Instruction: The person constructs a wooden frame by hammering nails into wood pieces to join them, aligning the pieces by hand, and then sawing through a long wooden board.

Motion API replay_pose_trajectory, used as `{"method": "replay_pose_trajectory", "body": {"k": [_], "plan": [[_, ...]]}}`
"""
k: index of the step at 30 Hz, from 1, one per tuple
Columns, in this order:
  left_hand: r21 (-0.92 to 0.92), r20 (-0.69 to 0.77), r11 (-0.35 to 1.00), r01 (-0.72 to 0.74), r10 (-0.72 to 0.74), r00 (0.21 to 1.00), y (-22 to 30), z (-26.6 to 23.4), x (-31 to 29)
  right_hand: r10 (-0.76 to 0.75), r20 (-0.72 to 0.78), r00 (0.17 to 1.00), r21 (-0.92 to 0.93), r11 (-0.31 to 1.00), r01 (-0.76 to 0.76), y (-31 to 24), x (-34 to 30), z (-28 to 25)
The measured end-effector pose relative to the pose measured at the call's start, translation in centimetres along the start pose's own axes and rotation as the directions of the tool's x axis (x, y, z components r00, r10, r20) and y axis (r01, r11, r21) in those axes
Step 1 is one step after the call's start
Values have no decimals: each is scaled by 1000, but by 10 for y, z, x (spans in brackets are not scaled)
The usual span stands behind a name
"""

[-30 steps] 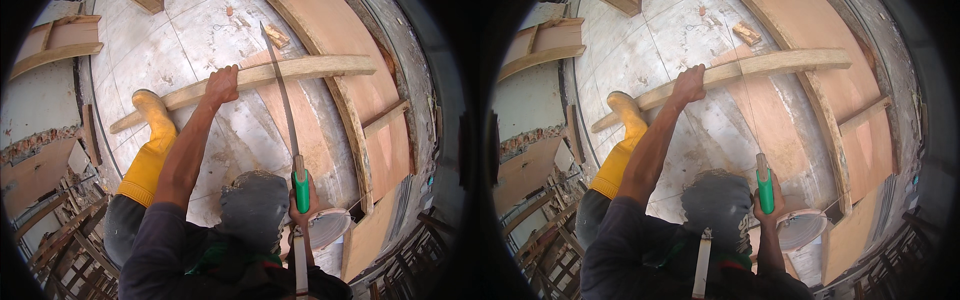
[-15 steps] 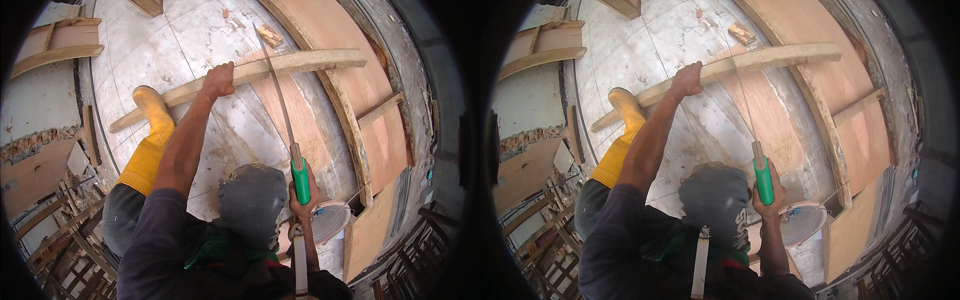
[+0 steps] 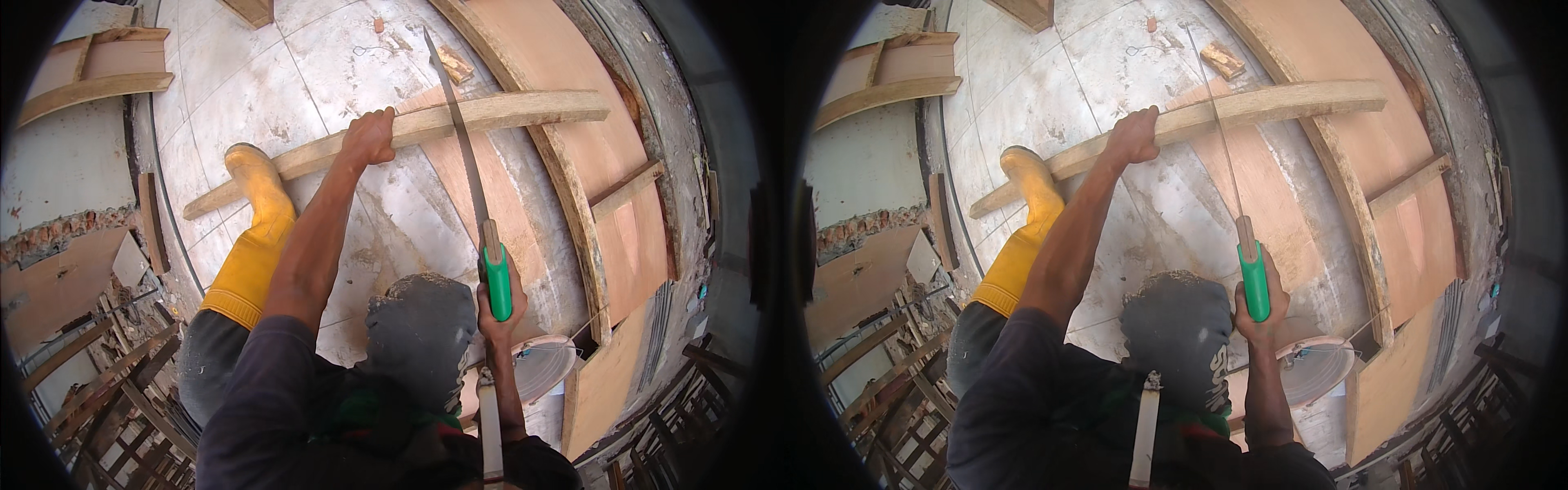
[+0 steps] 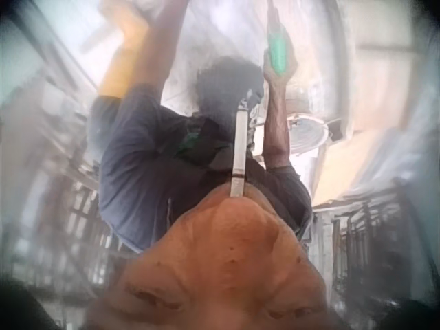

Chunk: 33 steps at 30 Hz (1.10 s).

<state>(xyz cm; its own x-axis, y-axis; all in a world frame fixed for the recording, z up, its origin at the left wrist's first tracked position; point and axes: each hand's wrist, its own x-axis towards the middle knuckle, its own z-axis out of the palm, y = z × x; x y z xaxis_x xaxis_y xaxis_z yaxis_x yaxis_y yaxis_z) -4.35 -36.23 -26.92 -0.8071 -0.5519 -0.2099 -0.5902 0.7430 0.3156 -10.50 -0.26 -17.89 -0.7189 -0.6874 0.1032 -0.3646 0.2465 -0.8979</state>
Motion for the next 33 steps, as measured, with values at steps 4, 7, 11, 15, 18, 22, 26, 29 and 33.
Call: {"method": "replay_pose_trajectory", "body": {"k": [4,7,11,15,18,22,26,29,33], "plan": [[-29,61,1000,-7,9,998,0,5,8,37,-17,999,59,998,-36,-4,62,36],[-36,46,999,-5,7,999,-12,2,-2,146,70,987,17,989,-148,0,-11,3],[-7,63,1000,25,-24,998,7,0,1,408,70,910,-4,912,-409,19,-121,-57],[14,45,1000,11,-12,999,3,-2,1,23,-1,1000,78,997,-23,0,14,4],[16,27,1000,-14,13,1000,1,4,4,14,-38,999,89,996,-10,5,56,31],[-20,31,1000,0,0,1000,-9,5,0,172,56,983,28,984,-174,15,-39,-13],[0,27,1000,9,-9,1000,5,0,2,550,94,829,27,831,-555,26,-138,-62],[17,45,1000,22,-23,999,2,-5,-1,111,-17,994,27,993,-111,-1,-37,-11],[-15,115,1000,17,-16,993,7,-6,8,98,15,995,100,990,-99,4,64,38]]}}
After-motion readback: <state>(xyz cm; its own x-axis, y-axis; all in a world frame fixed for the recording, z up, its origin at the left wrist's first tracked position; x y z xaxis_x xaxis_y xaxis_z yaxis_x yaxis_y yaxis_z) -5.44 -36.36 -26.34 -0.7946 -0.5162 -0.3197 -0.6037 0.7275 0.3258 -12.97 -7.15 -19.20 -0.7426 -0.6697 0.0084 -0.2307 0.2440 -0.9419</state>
